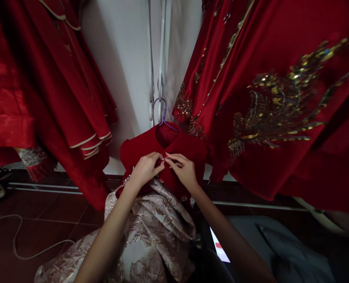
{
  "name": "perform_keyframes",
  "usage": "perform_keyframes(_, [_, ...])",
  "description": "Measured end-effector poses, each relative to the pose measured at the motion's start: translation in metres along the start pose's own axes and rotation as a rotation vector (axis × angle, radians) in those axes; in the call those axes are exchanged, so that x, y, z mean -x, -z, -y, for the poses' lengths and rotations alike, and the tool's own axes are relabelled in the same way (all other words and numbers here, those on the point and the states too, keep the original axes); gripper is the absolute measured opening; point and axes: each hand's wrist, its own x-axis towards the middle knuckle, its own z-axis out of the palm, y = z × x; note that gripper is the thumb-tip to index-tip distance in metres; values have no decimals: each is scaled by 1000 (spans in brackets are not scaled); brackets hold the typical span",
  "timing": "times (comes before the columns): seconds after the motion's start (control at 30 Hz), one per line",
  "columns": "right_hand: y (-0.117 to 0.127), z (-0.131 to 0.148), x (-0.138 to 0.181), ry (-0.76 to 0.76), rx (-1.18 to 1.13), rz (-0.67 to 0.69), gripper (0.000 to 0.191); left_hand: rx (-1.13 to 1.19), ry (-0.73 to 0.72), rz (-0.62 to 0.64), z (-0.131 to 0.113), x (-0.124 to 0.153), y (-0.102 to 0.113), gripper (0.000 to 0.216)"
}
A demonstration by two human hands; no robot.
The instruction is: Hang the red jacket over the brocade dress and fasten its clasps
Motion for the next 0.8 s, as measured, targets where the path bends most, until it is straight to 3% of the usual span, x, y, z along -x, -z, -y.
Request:
perform_keyframes(0.3, [1, -12, -4, 6, -74, 38, 35, -125, -44, 31, -3, -5, -2, 13])
perform_keyframes(0.47, [5, -14, -7, 29, -47, 86, 34, -86, -59, 22, -2, -9, -8, 11])
perform_keyframes(0.57, [5, -8, -7, 22, -57, 127, 37, 54, -4, -47, -1, -8, -16, 11])
perform_keyframes(0.67, [5, -6, 3, -16, -54, 140, 53, 344, 85, -126, -2, 1, -27, 19])
perform_keyframes(0.8, [8, -21, 26, -105, 38, 150, 74, 619, 95, -45, -2, 24, -29, 35])
